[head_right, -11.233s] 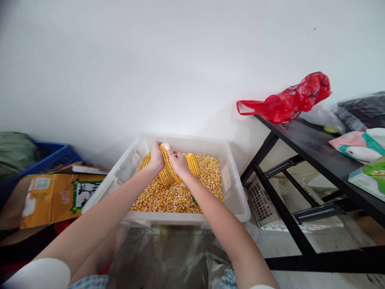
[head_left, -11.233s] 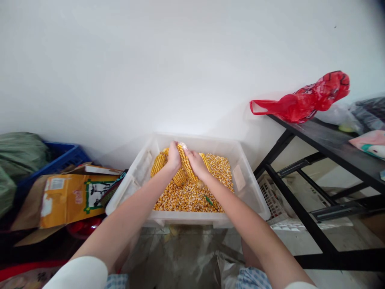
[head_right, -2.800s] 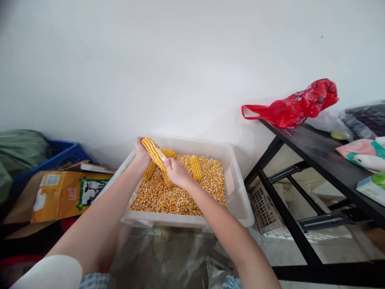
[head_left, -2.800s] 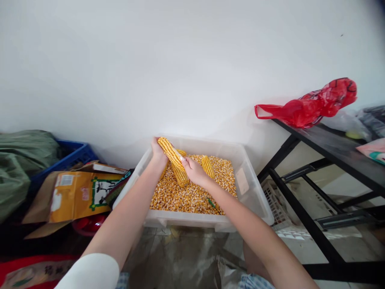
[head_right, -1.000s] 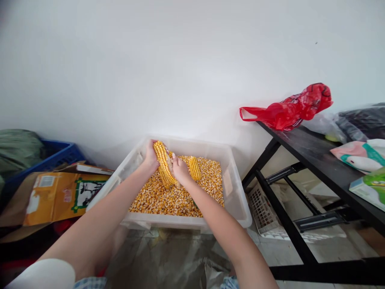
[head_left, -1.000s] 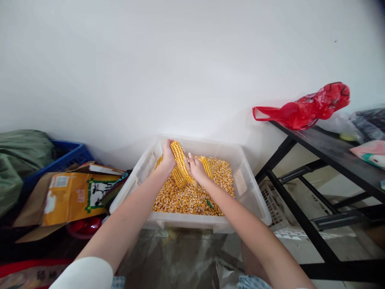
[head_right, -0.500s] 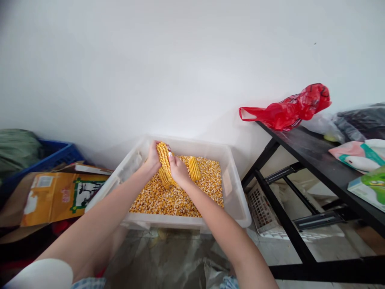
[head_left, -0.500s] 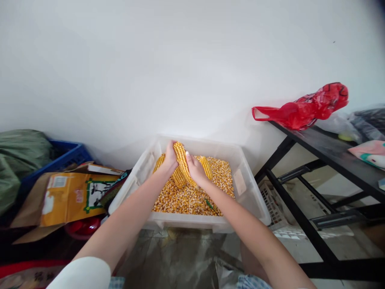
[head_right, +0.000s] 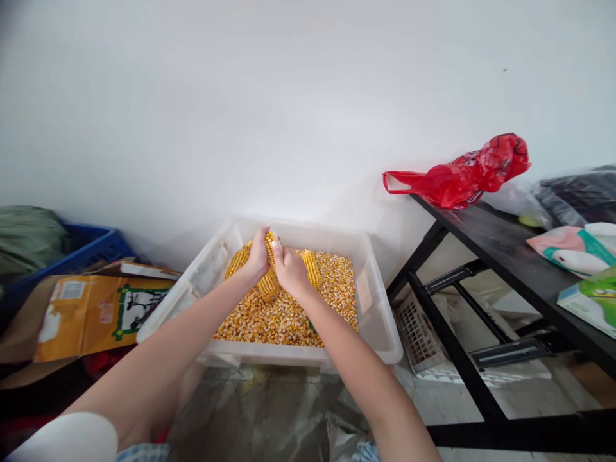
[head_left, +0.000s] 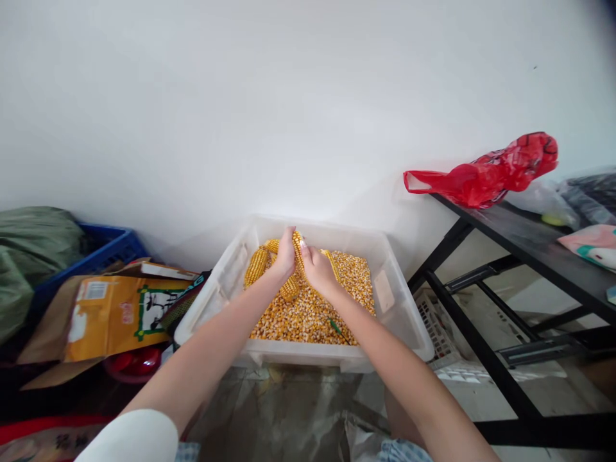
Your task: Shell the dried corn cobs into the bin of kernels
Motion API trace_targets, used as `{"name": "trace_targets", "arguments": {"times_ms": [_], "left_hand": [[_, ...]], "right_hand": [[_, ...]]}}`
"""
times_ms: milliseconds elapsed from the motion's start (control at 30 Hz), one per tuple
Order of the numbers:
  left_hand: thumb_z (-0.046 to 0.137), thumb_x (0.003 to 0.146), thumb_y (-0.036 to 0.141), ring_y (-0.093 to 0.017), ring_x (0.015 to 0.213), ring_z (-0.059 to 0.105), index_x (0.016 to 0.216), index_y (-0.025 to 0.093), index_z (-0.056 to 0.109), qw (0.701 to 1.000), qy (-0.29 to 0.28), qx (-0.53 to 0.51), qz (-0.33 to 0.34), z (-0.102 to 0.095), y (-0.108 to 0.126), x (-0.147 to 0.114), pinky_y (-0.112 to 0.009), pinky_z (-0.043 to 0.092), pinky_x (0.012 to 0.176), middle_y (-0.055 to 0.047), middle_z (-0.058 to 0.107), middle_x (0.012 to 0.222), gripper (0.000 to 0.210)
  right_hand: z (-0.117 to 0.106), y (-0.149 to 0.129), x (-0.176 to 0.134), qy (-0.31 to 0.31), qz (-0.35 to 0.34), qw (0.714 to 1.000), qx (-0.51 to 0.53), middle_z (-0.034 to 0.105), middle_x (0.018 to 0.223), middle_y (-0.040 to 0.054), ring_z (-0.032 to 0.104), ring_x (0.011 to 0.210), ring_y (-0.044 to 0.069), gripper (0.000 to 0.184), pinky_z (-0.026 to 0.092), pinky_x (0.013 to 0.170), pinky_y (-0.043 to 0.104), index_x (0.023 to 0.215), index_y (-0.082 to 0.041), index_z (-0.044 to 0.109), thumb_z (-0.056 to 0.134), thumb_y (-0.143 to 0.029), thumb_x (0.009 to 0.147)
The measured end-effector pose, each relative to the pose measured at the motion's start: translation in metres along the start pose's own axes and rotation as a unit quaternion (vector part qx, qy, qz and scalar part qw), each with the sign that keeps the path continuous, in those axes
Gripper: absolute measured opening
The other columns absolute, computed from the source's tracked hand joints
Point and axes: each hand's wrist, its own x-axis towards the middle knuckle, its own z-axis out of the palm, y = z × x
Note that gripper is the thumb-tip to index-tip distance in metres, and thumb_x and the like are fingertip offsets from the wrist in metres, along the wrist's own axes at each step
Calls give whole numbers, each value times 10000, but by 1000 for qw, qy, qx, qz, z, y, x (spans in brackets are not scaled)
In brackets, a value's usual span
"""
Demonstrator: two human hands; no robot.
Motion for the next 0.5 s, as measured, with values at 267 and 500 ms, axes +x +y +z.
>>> {"name": "trace_targets", "arguments": {"times_ms": [267, 500], "left_hand": [[523, 688, 353, -86, 401, 417, 558, 172, 463, 1000, 27, -12, -12, -4, 1, 0, -234, 405, 514, 40, 454, 449, 230], [536, 672, 320, -110, 431, 466, 579, 174, 473, 999, 28, -27, -31, -8, -4, 3, -242, 425, 516, 33, 474, 455, 184]], "right_hand": [[6, 1, 0, -14, -11, 1000, -4, 654, 903, 113, 601, 852, 211, 595, 405, 746, 287, 999, -172, 599, 100, -482, 905], [11, 11, 3, -38, -18, 999, -4, 653, 913, 135, 604, 870, 229, 616, 415, 759, 310, 1012, -153, 598, 93, -487, 902]]}}
